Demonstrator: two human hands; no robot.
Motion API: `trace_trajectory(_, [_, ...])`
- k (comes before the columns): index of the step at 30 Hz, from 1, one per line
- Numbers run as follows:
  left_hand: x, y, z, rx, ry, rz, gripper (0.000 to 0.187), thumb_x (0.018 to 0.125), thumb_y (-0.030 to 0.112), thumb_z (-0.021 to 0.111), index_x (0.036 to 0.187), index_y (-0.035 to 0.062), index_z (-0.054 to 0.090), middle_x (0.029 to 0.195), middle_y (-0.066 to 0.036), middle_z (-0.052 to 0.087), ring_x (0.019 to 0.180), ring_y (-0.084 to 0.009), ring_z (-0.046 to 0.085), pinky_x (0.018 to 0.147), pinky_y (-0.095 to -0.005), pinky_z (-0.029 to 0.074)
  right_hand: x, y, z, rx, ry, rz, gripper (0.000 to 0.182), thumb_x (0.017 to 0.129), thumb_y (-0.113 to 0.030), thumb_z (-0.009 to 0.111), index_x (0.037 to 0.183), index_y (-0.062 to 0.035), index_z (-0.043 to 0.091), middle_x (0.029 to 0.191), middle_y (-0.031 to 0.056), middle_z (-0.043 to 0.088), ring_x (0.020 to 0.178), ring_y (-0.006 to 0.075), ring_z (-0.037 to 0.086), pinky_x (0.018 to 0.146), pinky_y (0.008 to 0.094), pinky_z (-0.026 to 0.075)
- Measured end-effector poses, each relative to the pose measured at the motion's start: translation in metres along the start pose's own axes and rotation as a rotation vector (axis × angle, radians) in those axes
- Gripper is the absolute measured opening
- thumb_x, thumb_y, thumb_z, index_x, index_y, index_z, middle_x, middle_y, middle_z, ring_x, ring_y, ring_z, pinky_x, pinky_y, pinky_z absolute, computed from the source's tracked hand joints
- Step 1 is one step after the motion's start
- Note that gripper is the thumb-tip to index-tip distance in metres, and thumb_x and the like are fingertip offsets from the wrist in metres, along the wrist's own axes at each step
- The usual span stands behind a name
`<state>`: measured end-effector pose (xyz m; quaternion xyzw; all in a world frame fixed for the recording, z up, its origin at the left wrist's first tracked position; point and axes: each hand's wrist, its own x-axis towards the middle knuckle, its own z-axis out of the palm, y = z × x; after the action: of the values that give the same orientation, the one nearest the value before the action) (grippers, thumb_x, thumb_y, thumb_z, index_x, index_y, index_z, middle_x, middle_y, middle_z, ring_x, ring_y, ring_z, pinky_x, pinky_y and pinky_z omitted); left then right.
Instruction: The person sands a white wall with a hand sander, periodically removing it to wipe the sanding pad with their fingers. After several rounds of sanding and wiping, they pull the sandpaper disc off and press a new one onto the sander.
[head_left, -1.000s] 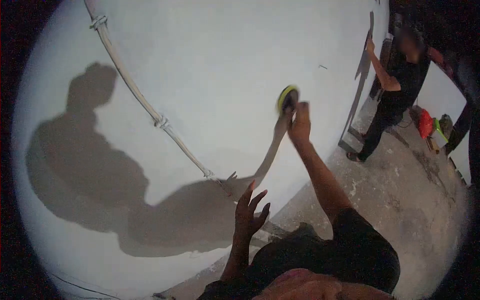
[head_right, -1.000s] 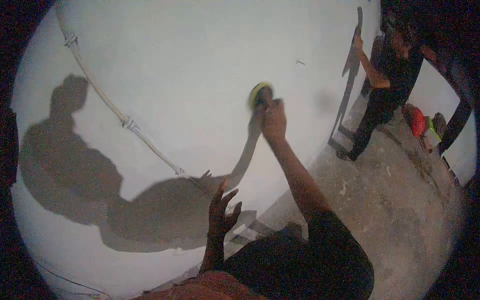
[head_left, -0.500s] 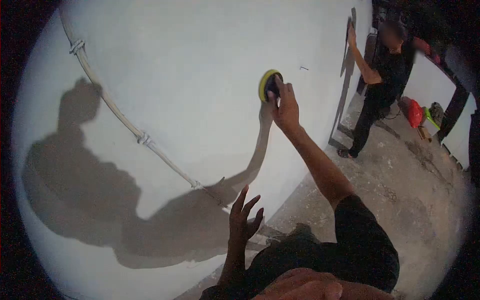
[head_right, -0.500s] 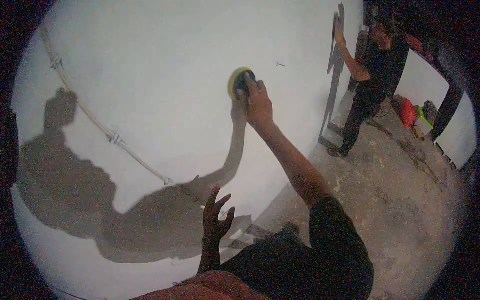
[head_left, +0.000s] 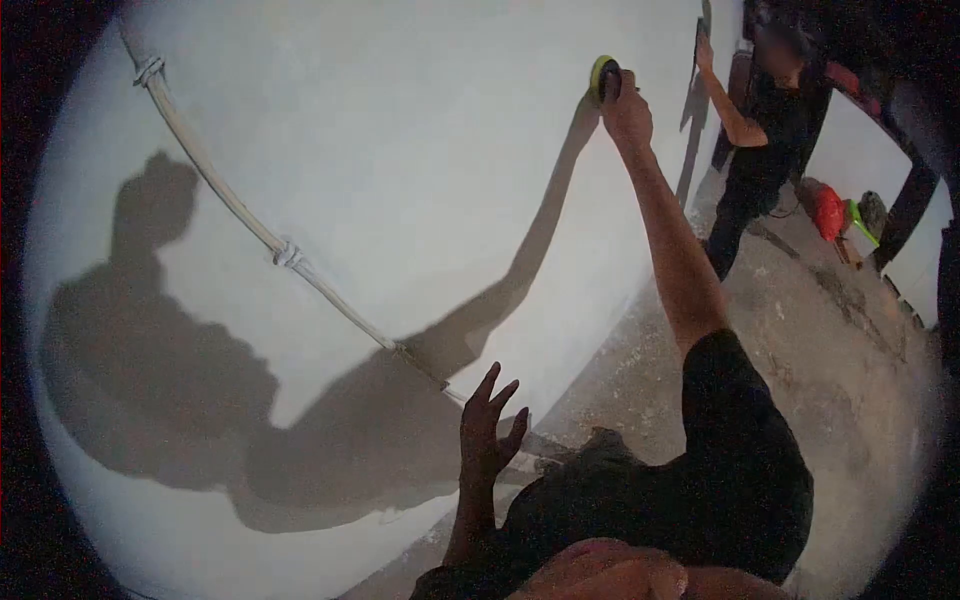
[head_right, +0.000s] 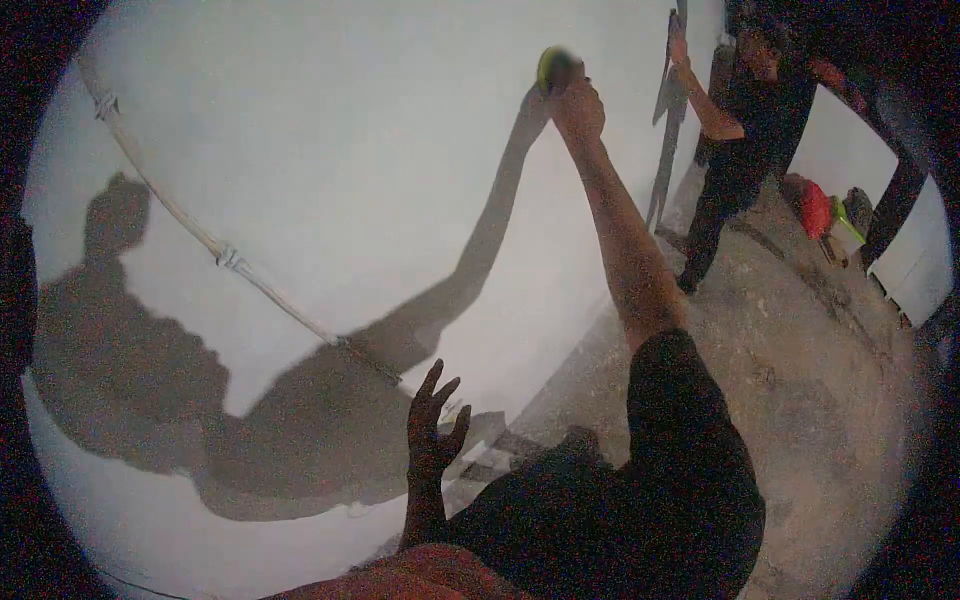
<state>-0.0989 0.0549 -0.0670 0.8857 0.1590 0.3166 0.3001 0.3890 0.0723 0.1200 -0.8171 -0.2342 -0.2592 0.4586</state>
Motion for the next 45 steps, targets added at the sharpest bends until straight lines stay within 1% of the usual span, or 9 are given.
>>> trace_trajectory(4, [0.004, -0.004, 0.013, -0.037, 0.075, 0.022, 0.048, 0.081, 0.007, 0.072, 0.128, 0.0112, 0.061, 0.148, -0.017, 0.048, 0.136, -0.0346, 0.047, 0.110, -0.0486, 0.040, -0.026, 0.012, -0.002, -0.013, 0.229, -0.448, 0.029, 0.101, -0.032, 0.054, 0.113, -0.0055, 0.059, 0.090, 0.0161, 0.062, 0.076, 0.0317, 0.056, 0.070, 0.0440, 0.049])
trace_trajectory(14, [0.002, -0.020, 0.020, 0.017, 0.085, 0.063, 0.047, 0.081, 0.012, 0.076, 0.126, 0.0119, 0.063, 0.150, -0.018, 0.046, 0.133, -0.0365, 0.050, 0.104, -0.0500, 0.043, -0.018, 0.019, 0.006, 0.011, 0.267, -0.465, 0.031, 0.101, -0.028, 0.055, 0.118, -0.0027, 0.058, 0.095, 0.0191, 0.068, 0.084, 0.0376, 0.064, 0.075, 0.0477, 0.050])
trace_trajectory(18, [0.001, -0.025, 0.022, -0.017, 0.056, 0.076, 0.047, 0.081, 0.012, 0.077, 0.126, 0.0126, 0.064, 0.149, -0.018, 0.047, 0.131, -0.0363, 0.051, 0.104, -0.0499, 0.044, -0.011, 0.030, 0.011, 0.110, 0.150, -0.212, 0.032, 0.102, -0.029, 0.054, 0.121, -0.0029, 0.056, 0.099, 0.0196, 0.067, 0.087, 0.0358, 0.062, 0.077, 0.0455, 0.050])
trace_trajectory(22, [-0.002, -0.039, 0.031, -0.006, 0.089, 0.085, 0.048, 0.081, 0.013, 0.077, 0.127, 0.0130, 0.062, 0.150, -0.017, 0.046, 0.130, -0.0358, 0.052, 0.103, -0.0493, 0.044, -0.042, 0.014, 0.013, 0.148, 0.226, -0.532, 0.031, 0.104, -0.029, 0.050, 0.119, -0.0026, 0.056, 0.088, 0.0221, 0.068, 0.084, 0.0376, 0.066, 0.074, 0.0472, 0.050])
trace_trajectory(26, [-0.006, -0.041, 0.032, 0.042, 0.002, 0.083, 0.050, 0.082, 0.016, 0.077, 0.130, 0.0152, 0.061, 0.153, -0.014, 0.044, 0.130, -0.0354, 0.052, 0.103, -0.0476, 0.045, -0.031, 0.034, 0.023, 0.342, 0.069, -0.226, 0.032, 0.105, -0.029, 0.049, 0.121, -0.0021, 0.054, 0.085, 0.0186, 0.065, 0.086, 0.0375, 0.061, 0.079, 0.0468, 0.050])
trace_trajectory(31, [0.001, -0.058, 0.049, -0.006, 0.045, 0.134, 0.049, 0.083, 0.017, 0.077, 0.129, 0.0152, 0.062, 0.152, -0.014, 0.044, 0.130, -0.0355, 0.052, 0.103, -0.0477, 0.045, -0.071, 0.045, 0.036, 0.057, 0.199, -0.606, 0.032, 0.101, -0.022, 0.056, 0.125, -0.0030, 0.051, 0.102, 0.0207, 0.062, 0.090, 0.0389, 0.059, 0.079, 0.0509, 0.049])
trace_trajectory(35, [0.001, -0.056, 0.043, -0.005, -0.012, 0.114, 0.048, 0.084, 0.018, 0.076, 0.129, 0.0138, 0.062, 0.152, -0.016, 0.044, 0.129, -0.0361, 0.053, 0.103, -0.0487, 0.045, -0.048, 0.039, 0.035, 0.092, 0.094, -0.280, 0.033, 0.102, -0.027, 0.055, 0.124, -0.0031, 0.053, 0.103, 0.0200, 0.062, 0.092, 0.0370, 0.059, 0.079, 0.0490, 0.049])
trace_trajectory(39, [0.002, -0.065, 0.046, -0.023, 0.010, 0.141, 0.047, 0.084, 0.015, 0.076, 0.128, 0.0120, 0.062, 0.151, -0.017, 0.044, 0.130, -0.0367, 0.052, 0.102, -0.0490, 0.045, -0.079, 0.026, 0.038, 0.132, 0.237, -0.528, 0.030, 0.103, -0.029, 0.053, 0.118, -0.0027, 0.054, 0.102, 0.0217, 0.064, 0.090, 0.0359, 0.060, 0.081, 0.0472, 0.050])
trace_trajectory(45, [0.006, -0.049, 0.038, -0.049, -0.030, 0.098, 0.046, 0.083, 0.008, 0.073, 0.127, 0.0109, 0.063, 0.150, -0.017, 0.046, 0.139, -0.0333, 0.045, 0.112, -0.0467, 0.038, -0.053, 0.026, 0.025, 0.156, 0.075, -0.327, 0.033, 0.102, -0.026, 0.054, 0.126, -0.0033, 0.053, 0.111, 0.0202, 0.062, 0.098, 0.0362, 0.058, 0.086, 0.0471, 0.049])
